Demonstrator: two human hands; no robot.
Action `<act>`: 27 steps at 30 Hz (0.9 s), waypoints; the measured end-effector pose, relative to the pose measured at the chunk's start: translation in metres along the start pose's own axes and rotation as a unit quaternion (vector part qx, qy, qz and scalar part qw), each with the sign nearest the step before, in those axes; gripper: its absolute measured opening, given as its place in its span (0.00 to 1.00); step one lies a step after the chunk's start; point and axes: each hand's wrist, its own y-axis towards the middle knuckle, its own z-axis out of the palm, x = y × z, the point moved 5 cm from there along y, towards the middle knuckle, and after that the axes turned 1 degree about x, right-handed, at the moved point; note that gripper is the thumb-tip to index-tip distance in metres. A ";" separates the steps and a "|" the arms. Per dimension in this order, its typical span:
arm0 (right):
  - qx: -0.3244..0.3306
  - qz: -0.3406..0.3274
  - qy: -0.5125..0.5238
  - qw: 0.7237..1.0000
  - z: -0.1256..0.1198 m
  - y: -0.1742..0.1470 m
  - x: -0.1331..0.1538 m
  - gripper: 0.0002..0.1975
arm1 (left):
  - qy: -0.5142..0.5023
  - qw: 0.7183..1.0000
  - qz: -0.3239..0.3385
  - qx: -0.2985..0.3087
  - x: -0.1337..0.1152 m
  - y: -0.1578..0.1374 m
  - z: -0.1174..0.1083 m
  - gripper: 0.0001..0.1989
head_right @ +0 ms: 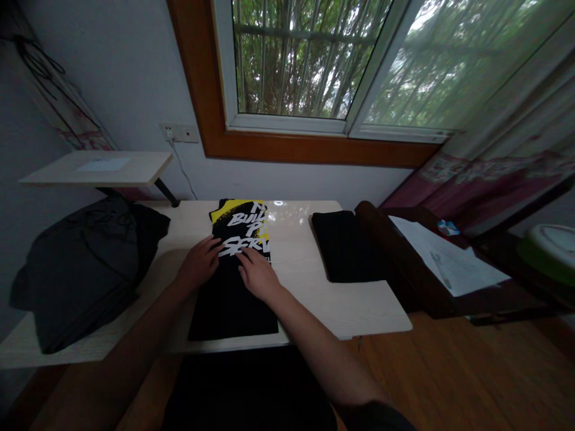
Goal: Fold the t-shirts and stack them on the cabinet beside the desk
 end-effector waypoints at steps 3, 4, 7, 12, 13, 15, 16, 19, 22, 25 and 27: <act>0.013 0.013 -0.085 0.996 0.006 -0.007 -0.007 0.26 | -0.004 1.000 -0.003 0.028 -0.014 0.013 0.014 0.25; 0.017 0.011 -0.100 0.995 0.008 -0.009 -0.007 0.26 | 0.000 0.999 -0.013 0.033 -0.017 0.017 0.019 0.25; 0.023 0.006 -0.118 0.993 0.010 -0.013 -0.007 0.26 | 0.018 0.997 -0.056 0.044 -0.011 0.026 0.033 0.27; 0.024 0.003 -0.120 0.992 0.009 -0.017 -0.008 0.27 | 0.043 0.990 -0.127 0.047 0.025 0.031 0.038 0.29; 0.023 0.003 -0.121 0.992 0.008 -0.018 -0.009 0.27 | 0.045 0.988 -0.137 0.049 0.032 0.031 0.037 0.30; 0.022 0.003 -0.122 0.992 0.008 -0.020 -0.009 0.27 | 0.049 0.986 -0.154 0.049 0.046 0.029 0.034 0.30; 0.022 0.003 -0.123 0.992 0.007 -0.021 -0.009 0.27 | 0.050 0.985 -0.160 0.047 0.051 0.028 0.032 0.30; 0.019 0.004 -0.124 0.992 0.005 -0.025 -0.008 0.27 | 0.050 0.984 -0.167 0.040 0.060 0.024 0.030 0.30; 0.018 0.008 -0.123 0.992 0.002 -0.030 -0.007 0.27 | 0.047 0.984 -0.169 0.024 0.062 0.021 0.029 0.30; 0.017 0.012 -0.127 0.992 0.000 -0.034 -0.008 0.27 | 0.048 0.984 -0.169 0.011 0.061 0.019 0.029 0.29; 0.018 0.015 -0.129 0.991 0.000 -0.037 -0.009 0.27 | 0.047 0.984 -0.171 0.008 0.060 0.019 0.029 0.29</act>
